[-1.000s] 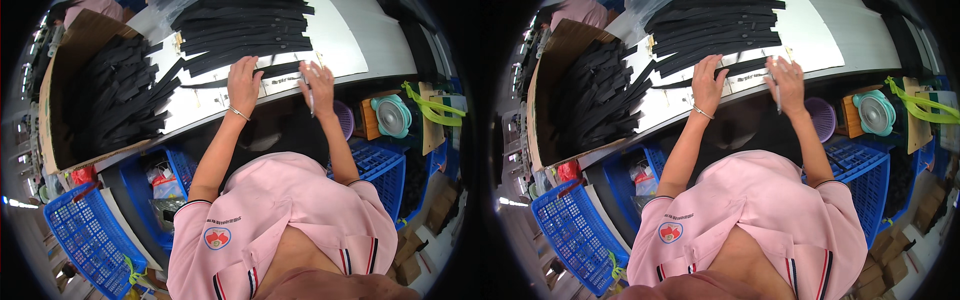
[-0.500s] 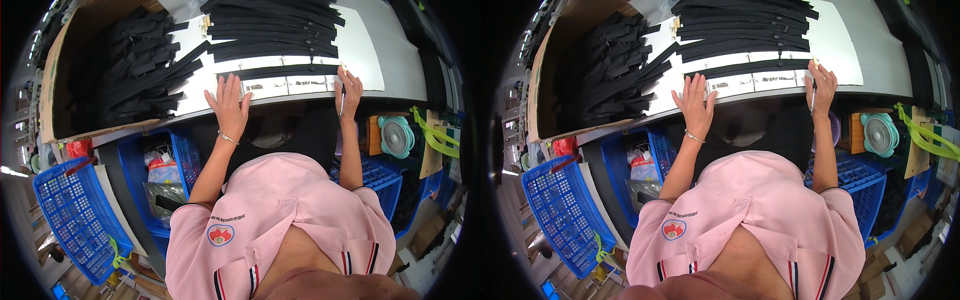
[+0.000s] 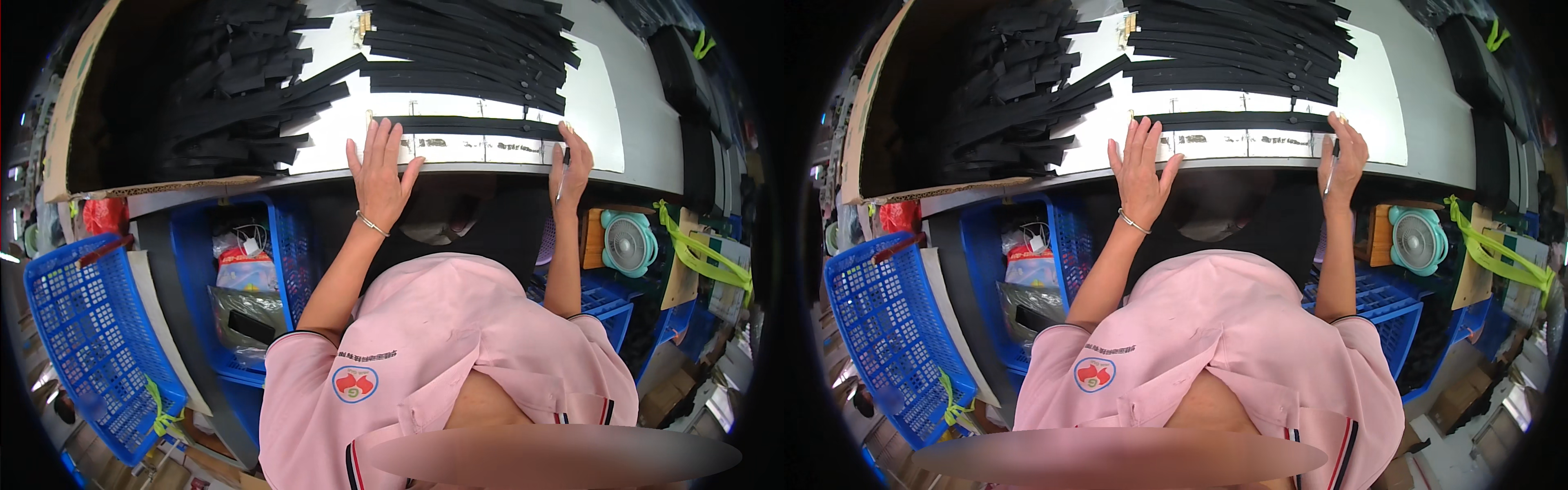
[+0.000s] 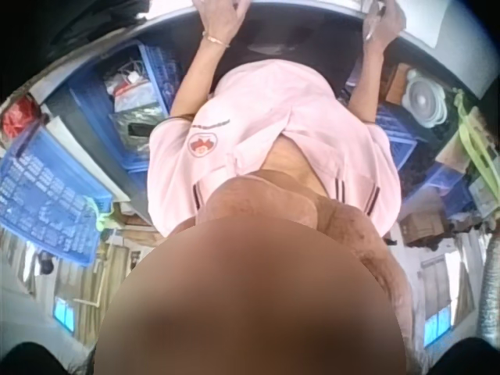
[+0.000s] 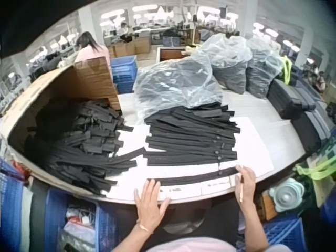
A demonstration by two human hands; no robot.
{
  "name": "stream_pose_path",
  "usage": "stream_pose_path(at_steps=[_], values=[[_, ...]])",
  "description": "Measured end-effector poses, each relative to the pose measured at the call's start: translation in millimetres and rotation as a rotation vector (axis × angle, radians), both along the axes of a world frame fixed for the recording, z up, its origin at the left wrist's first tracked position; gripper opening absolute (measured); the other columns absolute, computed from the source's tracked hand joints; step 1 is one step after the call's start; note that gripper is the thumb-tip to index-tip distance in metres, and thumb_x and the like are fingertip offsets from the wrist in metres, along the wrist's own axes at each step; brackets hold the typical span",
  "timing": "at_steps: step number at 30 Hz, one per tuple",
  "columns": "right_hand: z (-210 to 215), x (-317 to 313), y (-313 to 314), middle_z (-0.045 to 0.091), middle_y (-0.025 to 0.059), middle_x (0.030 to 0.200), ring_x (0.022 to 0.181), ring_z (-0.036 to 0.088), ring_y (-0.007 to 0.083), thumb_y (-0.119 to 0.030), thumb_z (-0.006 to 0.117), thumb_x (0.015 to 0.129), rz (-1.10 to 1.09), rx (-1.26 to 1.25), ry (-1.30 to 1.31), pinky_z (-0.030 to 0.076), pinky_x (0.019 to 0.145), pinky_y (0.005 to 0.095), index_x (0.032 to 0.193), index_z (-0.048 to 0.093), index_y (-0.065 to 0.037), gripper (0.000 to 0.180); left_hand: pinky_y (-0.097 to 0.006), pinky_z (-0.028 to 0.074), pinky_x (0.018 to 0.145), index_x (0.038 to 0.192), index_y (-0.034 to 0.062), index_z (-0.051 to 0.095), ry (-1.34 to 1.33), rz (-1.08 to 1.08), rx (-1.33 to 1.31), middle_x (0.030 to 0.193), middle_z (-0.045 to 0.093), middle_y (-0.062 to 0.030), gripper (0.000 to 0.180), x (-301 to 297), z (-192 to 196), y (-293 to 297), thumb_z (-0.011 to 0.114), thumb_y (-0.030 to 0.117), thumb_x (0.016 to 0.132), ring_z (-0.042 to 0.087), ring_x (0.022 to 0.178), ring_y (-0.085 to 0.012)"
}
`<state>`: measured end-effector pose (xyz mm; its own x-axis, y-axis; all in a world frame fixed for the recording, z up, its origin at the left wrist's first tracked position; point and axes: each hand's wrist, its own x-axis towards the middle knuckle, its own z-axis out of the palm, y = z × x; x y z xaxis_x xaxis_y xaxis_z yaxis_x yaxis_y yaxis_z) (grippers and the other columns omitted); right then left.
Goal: Picking up black zippers, aligning them against a template on a desk, marking them with a pen, and organizing them.
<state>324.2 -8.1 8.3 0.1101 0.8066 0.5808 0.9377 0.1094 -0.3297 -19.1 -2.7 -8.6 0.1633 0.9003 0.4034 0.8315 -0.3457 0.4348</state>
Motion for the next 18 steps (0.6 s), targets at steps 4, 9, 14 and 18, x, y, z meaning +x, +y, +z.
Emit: stream_pose_path(at_steps=[4, 9, 14, 18], values=[[31.4, -72.0, 16.2, 0.072, 0.0083, 0.117, 0.119, 0.06, 0.0228, -0.018, 0.059, 0.103, 0.147, -0.206, 0.556, 0.043, 0.105, 0.0364, 0.129, 0.067, -0.011, 0.028, -0.057, 0.017, 0.12, 0.144, 0.0069, 0.052, -0.007, 0.017, 0.027, 0.149, 0.05, -0.0116, 0.064, -1.3, 0.1, -0.3, 0.074, 0.035, 0.091, 0.041, 0.145, -0.03], [42.4, -144.0, 42.1, 0.072, 0.0049, 0.099, 0.084, 0.061, 0.0073, -0.021, 0.06, 0.103, 0.409, -0.323, 0.895, 0.048, 0.074, 0.0218, 0.119, 0.072, -0.004, 0.026, -0.054, 0.018, 0.119, 0.148, 0.0142, 0.052, -0.009, 0.034, -0.011, 0.15, 0.05, -0.0081, 0.066, 1.8, -0.1, -0.5, 0.074, 0.035, 0.09, 0.041, 0.144, -0.027], [17.5, -173.5, 65.2, 0.067, -0.0002, 0.08, 0.072, 0.056, 0.0035, -0.018, 0.063, 0.102, 0.444, -0.426, 0.907, 0.042, 0.063, 0.0183, 0.107, 0.072, -0.001, 0.02, -0.054, 0.017, 0.119, 0.146, 0.014, 0.053, -0.043, 0.038, -0.02, 0.149, 0.05, -0.0083, 0.064, 3.6, 0.1, -0.7, 0.074, 0.036, 0.089, 0.041, 0.144, -0.0269], [-0.4, -174.1, 69.3, 0.069, 0.0033, 0.075, 0.068, 0.062, 0.0066, -0.02, 0.065, 0.1, 0.443, -0.453, 0.772, 0.047, 0.062, 0.022, 0.103, 0.072, -0.001, 0.02, -0.053, 0.018, 0.119, 0.144, 0.0127, 0.055, -0.056, 0.03, -0.002, 0.147, 0.051, -0.009, 0.062, 2.1, 0.6, 0.0, 0.074, 0.036, 0.09, 0.041, 0.144, -0.0264]])
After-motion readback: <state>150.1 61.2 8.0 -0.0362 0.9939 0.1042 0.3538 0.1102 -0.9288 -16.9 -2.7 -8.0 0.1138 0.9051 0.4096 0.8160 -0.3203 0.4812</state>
